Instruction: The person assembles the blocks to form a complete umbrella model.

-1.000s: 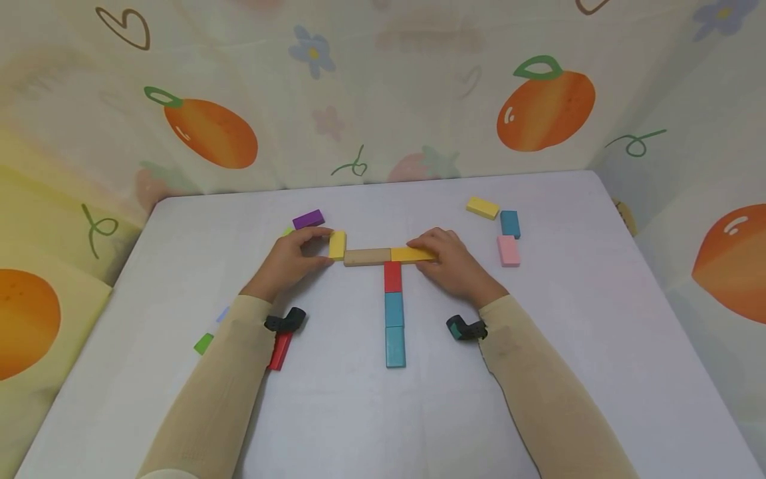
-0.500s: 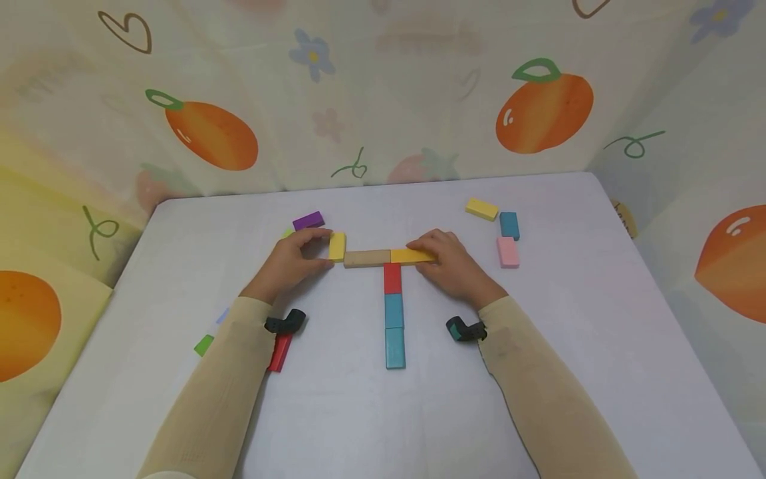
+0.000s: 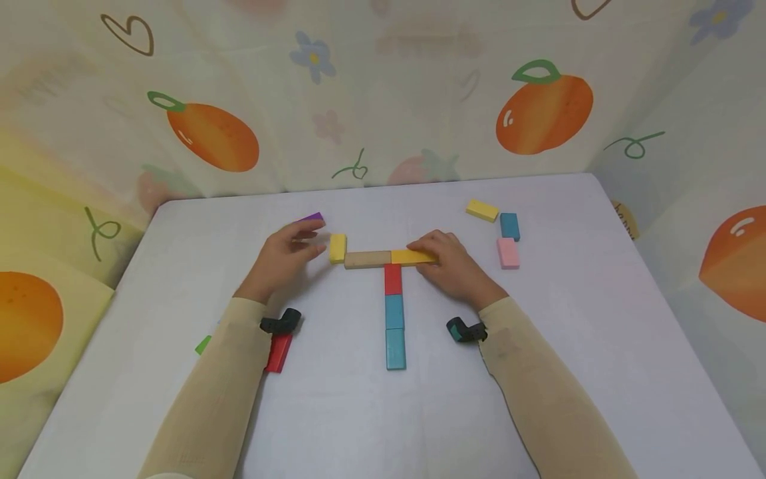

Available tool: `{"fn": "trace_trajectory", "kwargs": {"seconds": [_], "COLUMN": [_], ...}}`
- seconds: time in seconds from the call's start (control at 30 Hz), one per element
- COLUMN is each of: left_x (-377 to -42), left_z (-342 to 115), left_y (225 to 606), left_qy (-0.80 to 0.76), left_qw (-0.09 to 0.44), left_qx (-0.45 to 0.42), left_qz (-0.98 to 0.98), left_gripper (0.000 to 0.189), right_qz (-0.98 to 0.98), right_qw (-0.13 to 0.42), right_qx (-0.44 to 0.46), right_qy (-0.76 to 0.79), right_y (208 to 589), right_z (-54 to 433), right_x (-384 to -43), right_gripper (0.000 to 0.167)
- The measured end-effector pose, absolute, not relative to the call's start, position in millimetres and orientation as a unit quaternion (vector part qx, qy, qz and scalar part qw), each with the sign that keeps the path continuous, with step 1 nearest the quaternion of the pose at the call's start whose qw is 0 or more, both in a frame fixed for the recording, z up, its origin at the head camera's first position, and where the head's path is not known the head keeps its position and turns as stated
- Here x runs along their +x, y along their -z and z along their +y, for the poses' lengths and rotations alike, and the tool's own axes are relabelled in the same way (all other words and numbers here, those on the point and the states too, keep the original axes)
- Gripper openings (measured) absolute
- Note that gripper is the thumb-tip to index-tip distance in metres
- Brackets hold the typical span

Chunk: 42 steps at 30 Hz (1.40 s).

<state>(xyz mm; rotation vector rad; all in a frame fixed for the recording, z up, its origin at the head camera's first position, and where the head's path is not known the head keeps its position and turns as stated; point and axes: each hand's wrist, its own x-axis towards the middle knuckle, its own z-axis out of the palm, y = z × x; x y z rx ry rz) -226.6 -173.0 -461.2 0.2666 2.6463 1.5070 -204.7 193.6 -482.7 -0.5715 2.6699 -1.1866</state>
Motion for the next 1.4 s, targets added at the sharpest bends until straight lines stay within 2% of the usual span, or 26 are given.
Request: {"fn": "trace_trajectory", "kwargs": {"seconds": [0.13, 0.23, 0.4, 0.53, 0.67, 0.8, 1.03, 1.3, 1.4], "left_x": [-227.5, -228.0, -229.3, -230.9, -232.4, -232.5, -232.3, -234.6, -234.8], "left_z": [-178.4, -184.7, -196.4, -203.8, -209.5, -214.5, -217.5, -218.0, -217.7], "left_y": [460.3, 458.7, 456.0, 456.7, 459.2, 462.2, 468.4, 475.6, 476.7], "left_qy": [-0.507, -0.534, -0.618, -0.643, -0.654, -0.641, -0.606, -0.568, -0.547], "left_qw": [0.004, -0.018, -0.035, -0.046, -0.063, -0.074, -0.039, -0.006, 0.007], "left_qx": [0.097, 0.099, 0.106, 0.1, 0.074, 0.035, -0.034, -0.062, -0.061], "left_qz": [0.857, 0.84, 0.779, 0.758, 0.75, 0.763, 0.794, 0.821, 0.835], "left_gripper": [0.043, 0.044, 0.051, 0.065, 0.077, 0.079, 0.084, 0.058, 0.053], "right_qz": [0.894, 0.894, 0.895, 0.894, 0.894, 0.893, 0.893, 0.89, 0.891], "right_qw": [0.08, 0.08, 0.079, 0.082, 0.082, 0.081, 0.08, 0.076, 0.077], "right_qx": [-0.194, -0.196, -0.195, -0.196, -0.197, -0.198, -0.197, -0.205, -0.204], "right_qy": [0.396, 0.395, 0.394, 0.395, 0.394, 0.396, 0.397, 0.4, 0.399], "right_y": [482.7, 483.1, 484.0, 484.5, 485.2, 484.7, 484.4, 484.6, 484.4], "right_z": [193.8, 194.0, 194.5, 195.2, 195.8, 195.9, 195.5, 195.0, 194.1], "right_x": [-204.7, -204.8, -205.0, -204.2, -203.7, -203.5, -203.8, -204.5, -204.7], "right_gripper": [0.039, 0.04, 0.041, 0.041, 0.041, 0.04, 0.04, 0.04, 0.04]}}
